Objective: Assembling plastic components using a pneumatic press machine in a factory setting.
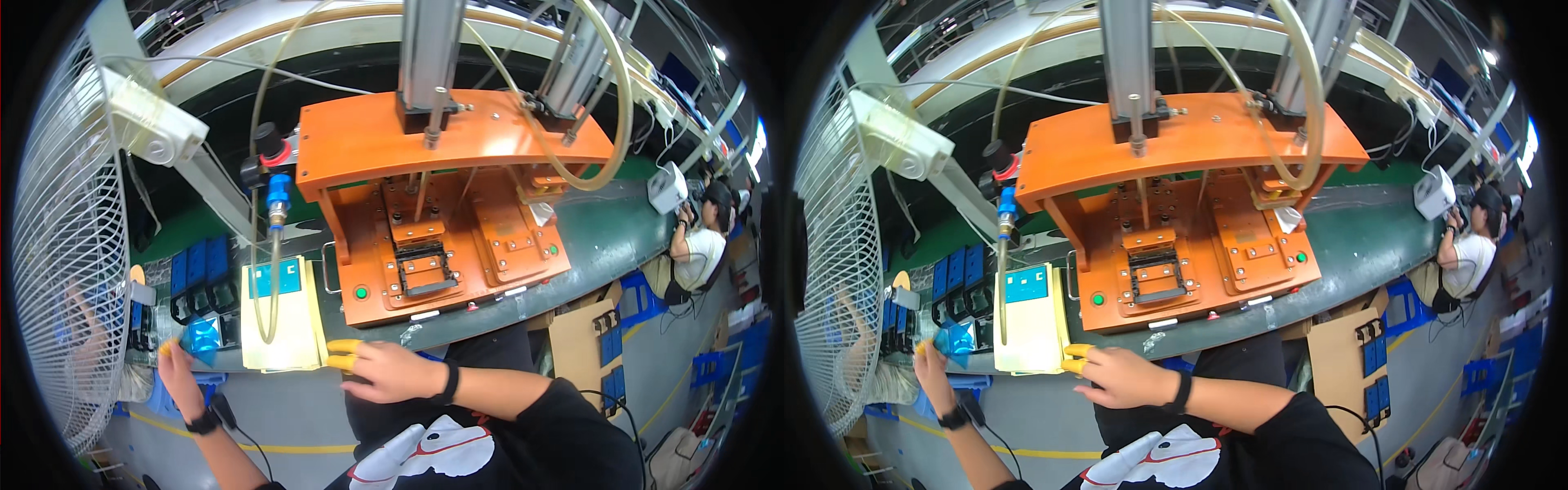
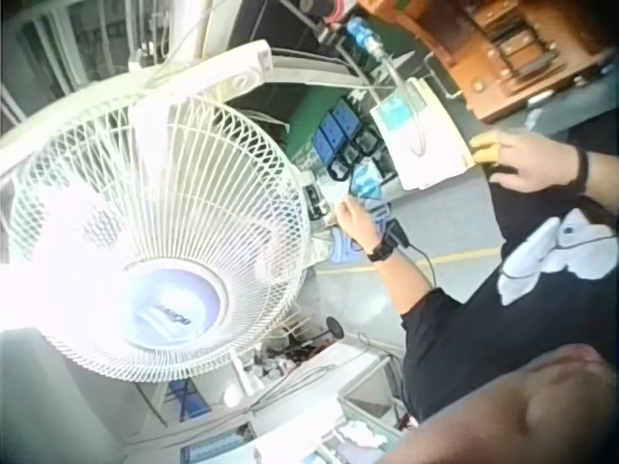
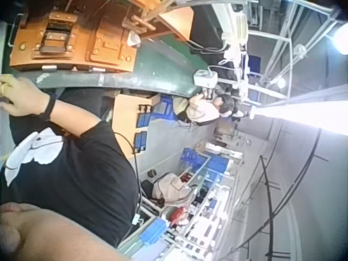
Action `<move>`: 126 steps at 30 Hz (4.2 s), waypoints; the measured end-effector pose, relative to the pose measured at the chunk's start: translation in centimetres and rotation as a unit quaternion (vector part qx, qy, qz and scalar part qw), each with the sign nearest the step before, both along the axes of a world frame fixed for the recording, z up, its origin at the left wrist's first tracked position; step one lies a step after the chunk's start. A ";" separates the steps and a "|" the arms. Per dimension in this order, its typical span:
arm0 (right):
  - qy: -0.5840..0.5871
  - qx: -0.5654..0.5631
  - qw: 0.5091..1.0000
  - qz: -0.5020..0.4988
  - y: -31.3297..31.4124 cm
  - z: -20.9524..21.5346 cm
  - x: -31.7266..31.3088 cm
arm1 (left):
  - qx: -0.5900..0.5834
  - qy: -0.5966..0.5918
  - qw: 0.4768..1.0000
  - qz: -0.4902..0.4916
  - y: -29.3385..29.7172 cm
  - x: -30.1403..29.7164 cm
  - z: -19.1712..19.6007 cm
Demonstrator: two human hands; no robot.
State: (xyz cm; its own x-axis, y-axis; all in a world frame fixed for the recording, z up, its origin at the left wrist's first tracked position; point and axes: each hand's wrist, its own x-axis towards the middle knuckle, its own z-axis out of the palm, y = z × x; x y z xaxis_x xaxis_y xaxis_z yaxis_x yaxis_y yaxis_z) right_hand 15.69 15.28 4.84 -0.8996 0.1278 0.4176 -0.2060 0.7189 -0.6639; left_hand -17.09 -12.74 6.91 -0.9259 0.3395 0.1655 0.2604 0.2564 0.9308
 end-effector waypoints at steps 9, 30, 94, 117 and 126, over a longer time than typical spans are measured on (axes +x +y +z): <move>0.148 0.113 0.960 -0.208 8.3 6.4 8.2 | -0.054 -0.228 0.904 -0.359 7.5 14.8 0.9; 0.269 -0.267 0.859 -0.344 16.3 6.8 23.4 | -0.007 -0.045 0.919 -0.392 29.5 18.3 4.2; -0.401 -0.082 0.445 -0.797 29.1 -26.8 65.2 | -0.206 0.396 0.881 -0.156 30.9 31.7 2.5; -0.378 -0.018 0.531 -0.758 28.3 -14.3 64.0 | 0.097 0.052 0.990 -0.084 35.2 31.3 1.1; 0.288 -0.557 0.423 -0.654 26.8 -0.8 61.0 | 0.195 -0.094 0.969 -0.116 33.4 30.1 1.3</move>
State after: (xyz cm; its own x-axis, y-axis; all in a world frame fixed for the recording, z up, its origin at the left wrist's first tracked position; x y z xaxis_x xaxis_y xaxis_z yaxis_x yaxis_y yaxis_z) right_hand 76.66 42.13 4.07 0.4553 0.7655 -0.4546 -0.4729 -0.2247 -0.8520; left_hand 12.97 20.65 8.26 -0.8584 0.4880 0.1581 0.0848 -0.1690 0.9820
